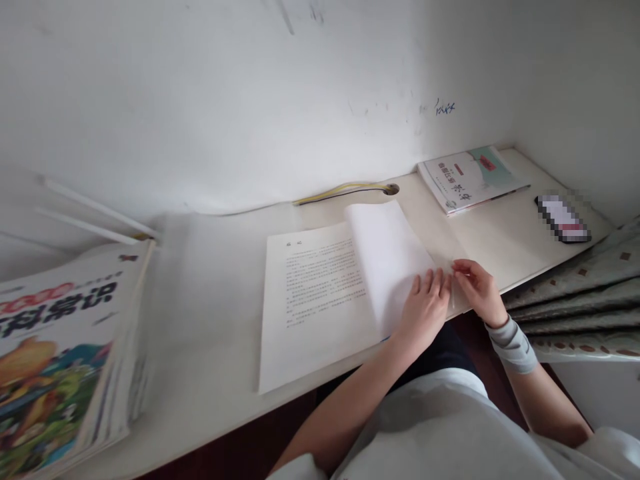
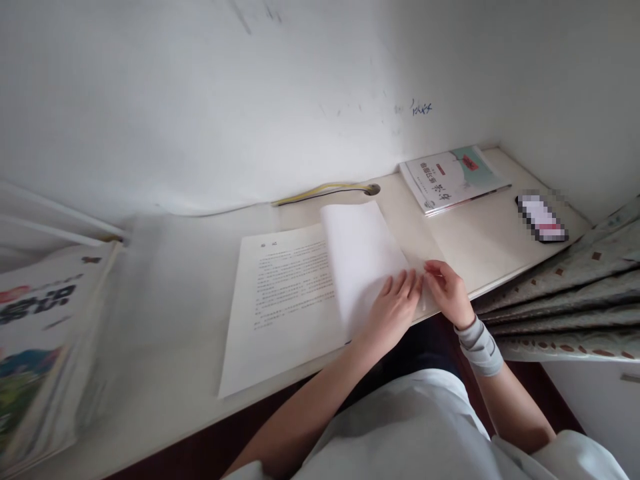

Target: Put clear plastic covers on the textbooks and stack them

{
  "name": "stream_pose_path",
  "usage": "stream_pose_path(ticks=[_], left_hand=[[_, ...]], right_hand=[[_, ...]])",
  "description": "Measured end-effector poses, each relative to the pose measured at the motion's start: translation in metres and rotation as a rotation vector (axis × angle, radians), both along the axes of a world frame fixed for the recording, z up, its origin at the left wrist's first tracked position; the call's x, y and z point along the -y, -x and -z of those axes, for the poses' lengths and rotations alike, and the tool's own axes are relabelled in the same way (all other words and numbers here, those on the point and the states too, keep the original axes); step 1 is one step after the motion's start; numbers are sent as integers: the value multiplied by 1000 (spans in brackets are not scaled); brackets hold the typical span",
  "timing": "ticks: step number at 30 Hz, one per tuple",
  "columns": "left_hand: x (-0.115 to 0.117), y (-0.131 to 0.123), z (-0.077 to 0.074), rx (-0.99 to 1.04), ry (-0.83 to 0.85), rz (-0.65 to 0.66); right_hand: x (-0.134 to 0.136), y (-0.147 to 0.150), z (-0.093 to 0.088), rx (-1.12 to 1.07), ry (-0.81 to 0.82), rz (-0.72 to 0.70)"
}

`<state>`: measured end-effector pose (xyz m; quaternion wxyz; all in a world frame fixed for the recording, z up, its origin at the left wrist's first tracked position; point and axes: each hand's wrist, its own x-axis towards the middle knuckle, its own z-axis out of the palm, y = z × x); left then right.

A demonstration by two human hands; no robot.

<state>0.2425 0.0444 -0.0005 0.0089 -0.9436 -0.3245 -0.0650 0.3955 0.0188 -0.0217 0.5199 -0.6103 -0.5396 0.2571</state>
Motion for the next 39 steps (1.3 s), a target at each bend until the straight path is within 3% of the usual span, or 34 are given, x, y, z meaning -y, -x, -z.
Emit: stream_pose_path(ticks=[8, 18, 23, 26, 29, 34, 36, 39], left_hand=[[-5, 11, -2, 11, 9, 121], [6, 8, 11, 109, -113, 259], [7, 5, 14, 151, -81, 171], [13, 4, 14, 136, -6, 106], [17, 9, 5, 146, 171, 174], [-5, 36, -35, 145, 481, 358], [-25, 51, -47, 189, 446, 274], [-50, 73, -43, 341, 259, -127]], right_hand=[[1, -3, -8, -146, 9, -28], [0, -3, -6, -218, 10, 38], [0, -3, -1, -185, -12, 21], [1, -3, 0, -29, -34, -35], [1, 0, -1, 221, -42, -65], [-1, 10, 6, 503, -32, -81], [-2, 12, 10, 546, -36, -95], [-2, 12, 14, 562, -54, -81]])
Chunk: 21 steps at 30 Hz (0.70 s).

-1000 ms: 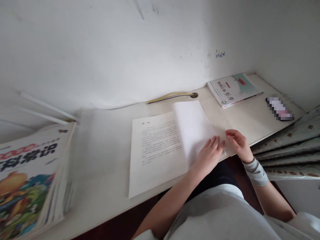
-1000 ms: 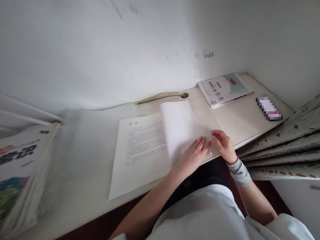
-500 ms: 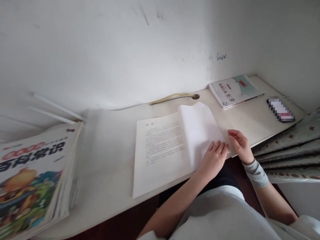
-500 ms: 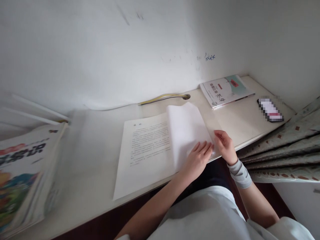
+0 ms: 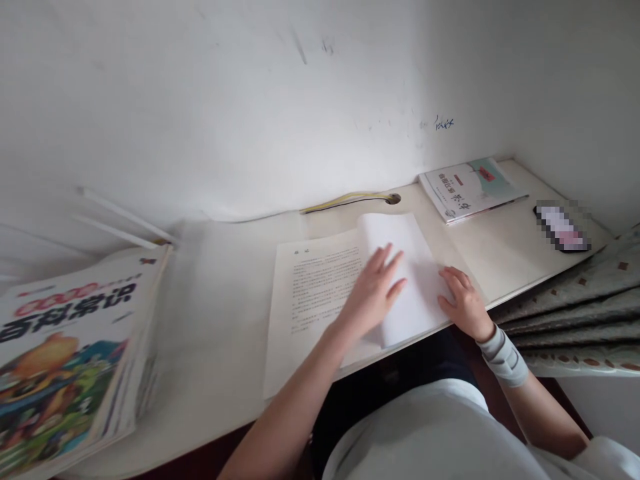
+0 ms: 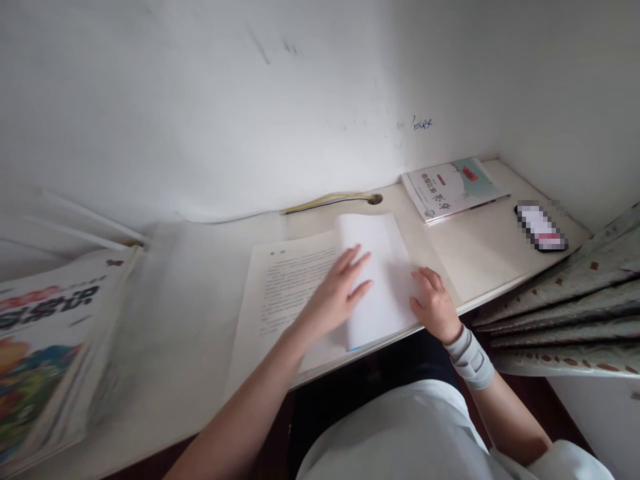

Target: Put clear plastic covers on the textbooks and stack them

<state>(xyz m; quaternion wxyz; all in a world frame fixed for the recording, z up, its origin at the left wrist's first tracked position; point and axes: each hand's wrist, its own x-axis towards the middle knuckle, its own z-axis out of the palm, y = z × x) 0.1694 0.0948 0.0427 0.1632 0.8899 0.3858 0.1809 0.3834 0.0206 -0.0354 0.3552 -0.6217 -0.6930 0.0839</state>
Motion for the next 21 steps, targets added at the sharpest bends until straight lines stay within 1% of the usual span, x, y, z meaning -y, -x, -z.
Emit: stream_pose_path(ticks=[1, 2, 3, 5, 7, 9, 13, 15, 16, 19, 21], left_hand=[[-4, 5, 7, 19, -2, -131], [-5, 8, 15, 27, 22, -217], [-3, 9, 24, 26, 59, -253], [6, 8, 40, 15, 109, -211], [20, 4, 46, 5, 113, -124], [33, 3, 43, -11, 102, -48], [54, 15, 27, -111, 72, 91], [63, 22, 24, -146, 37, 131], [67, 24, 26, -154, 10, 139], [73, 21, 37, -162, -99, 123], [74, 15, 48, -164, -188, 86]], right_hand=[[0, 0, 0, -3, -10, 6], [0, 0, 0, -7, -18, 7], [1, 0, 0, -13, -24, 5], [1, 0, -1, -33, -30, -4], [3, 0, -5, -68, -32, -13], [5, -2, -9, -115, -36, -13], [8, -13, -15, -157, -15, 17], [6, -23, -12, -90, -13, 68], [5, -29, -9, -32, -18, 101], [1, -43, 0, 169, -13, 179], [0, -47, 4, 268, 20, 186]])
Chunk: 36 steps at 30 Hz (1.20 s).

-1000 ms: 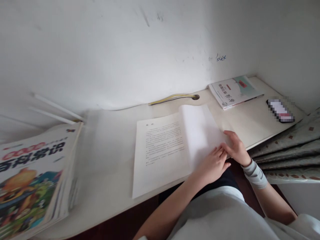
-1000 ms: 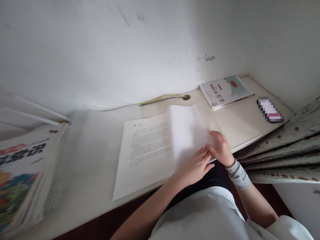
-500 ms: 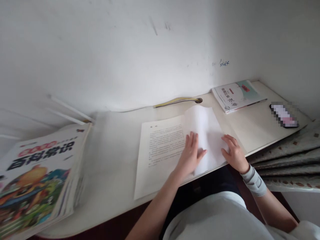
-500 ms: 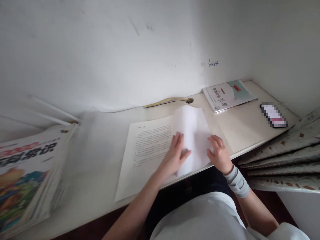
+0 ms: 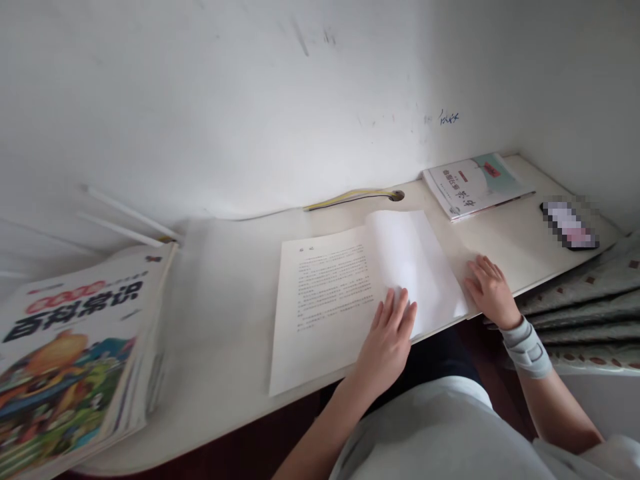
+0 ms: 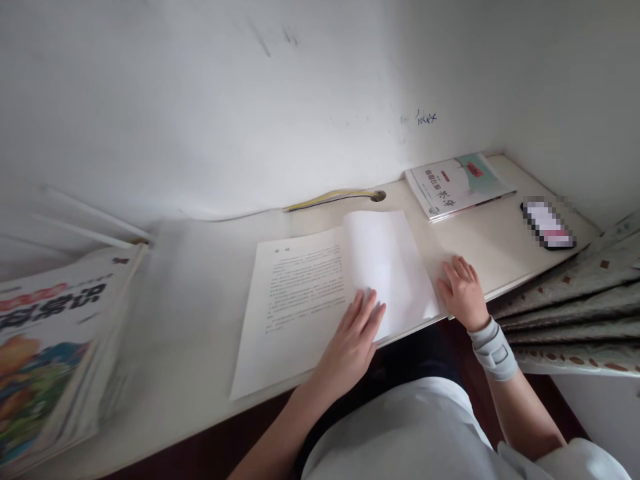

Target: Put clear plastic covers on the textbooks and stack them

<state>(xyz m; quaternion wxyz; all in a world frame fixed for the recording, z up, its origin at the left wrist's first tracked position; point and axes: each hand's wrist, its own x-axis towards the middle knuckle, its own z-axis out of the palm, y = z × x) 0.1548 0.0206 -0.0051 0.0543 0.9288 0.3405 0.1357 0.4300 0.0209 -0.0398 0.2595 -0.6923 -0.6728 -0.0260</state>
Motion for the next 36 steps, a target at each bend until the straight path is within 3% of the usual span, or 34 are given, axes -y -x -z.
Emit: stream_pose_path(ticks=[6, 18, 29, 36], left_hand=[[-5, -12, 16, -16, -151, 2], [-9, -15, 3, -83, -134, 53], [-11, -21, 9, -77, -155, 56], [-14, -26, 4, -64, -148, 63]], right_hand=[[2, 1, -1, 64, 51, -19], [2, -8, -1, -50, 59, -86], [1, -8, -1, -62, 42, -103], [1, -10, 1, -61, 32, -101]])
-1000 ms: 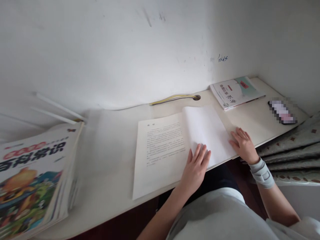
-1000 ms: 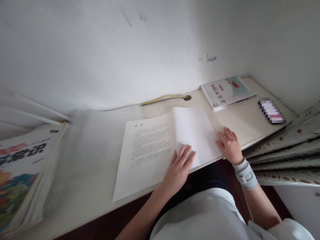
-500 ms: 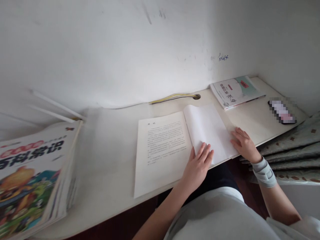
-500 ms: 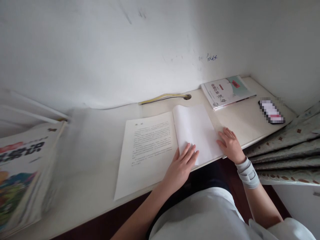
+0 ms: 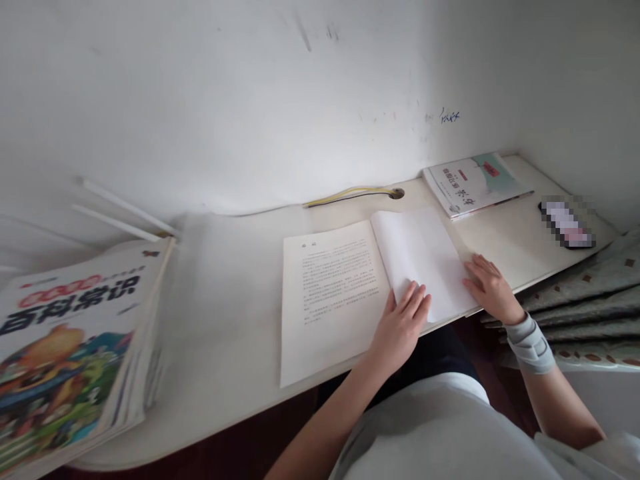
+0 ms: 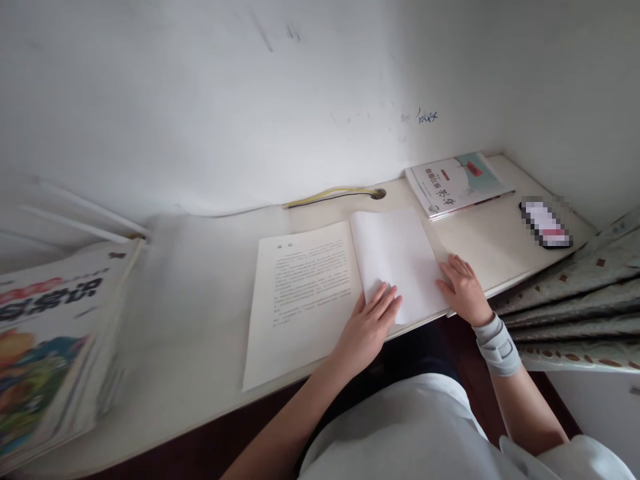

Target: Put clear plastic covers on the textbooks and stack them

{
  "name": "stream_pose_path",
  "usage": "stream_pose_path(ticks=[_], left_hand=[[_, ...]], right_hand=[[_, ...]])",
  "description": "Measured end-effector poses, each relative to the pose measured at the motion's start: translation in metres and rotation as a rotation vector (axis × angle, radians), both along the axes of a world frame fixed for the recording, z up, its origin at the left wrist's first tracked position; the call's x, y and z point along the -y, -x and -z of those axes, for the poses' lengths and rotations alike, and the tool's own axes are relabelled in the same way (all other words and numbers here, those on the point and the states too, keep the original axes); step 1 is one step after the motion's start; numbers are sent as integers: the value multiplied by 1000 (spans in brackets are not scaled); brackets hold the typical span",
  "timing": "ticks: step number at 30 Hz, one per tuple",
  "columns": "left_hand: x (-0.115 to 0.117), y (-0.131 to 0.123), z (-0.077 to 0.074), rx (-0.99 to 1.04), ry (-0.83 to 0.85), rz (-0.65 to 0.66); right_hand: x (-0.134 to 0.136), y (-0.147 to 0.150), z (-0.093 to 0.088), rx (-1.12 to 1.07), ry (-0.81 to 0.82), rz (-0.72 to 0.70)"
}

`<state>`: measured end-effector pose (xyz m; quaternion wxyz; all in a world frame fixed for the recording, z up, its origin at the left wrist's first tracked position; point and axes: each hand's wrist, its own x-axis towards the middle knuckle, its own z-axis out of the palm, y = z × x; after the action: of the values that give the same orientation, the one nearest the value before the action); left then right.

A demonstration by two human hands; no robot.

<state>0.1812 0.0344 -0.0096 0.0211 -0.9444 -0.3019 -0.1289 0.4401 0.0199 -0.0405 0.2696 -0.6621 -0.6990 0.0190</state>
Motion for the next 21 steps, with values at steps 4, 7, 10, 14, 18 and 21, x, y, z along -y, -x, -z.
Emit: stream_pose_path(ticks=[4, 7, 10, 14, 18, 21], left_hand=[[2, -9, 0, 43, -28, -92], [9, -13, 6, 83, -61, -149], [16, -15, 12, 99, -93, -169], [14, -14, 10, 62, -79, -146], [6, -11, 5, 21, -50, -78], [4, -11, 4, 16, -46, -57]], right_hand=[[0, 1, -1, 17, 12, 8], [0, 1, -1, 19, 11, 7], [0, 1, 0, 22, 5, 3], [0, 0, 1, 23, 11, -9], [0, -1, -1, 14, 22, -22], [0, -1, -2, 19, 33, -19]])
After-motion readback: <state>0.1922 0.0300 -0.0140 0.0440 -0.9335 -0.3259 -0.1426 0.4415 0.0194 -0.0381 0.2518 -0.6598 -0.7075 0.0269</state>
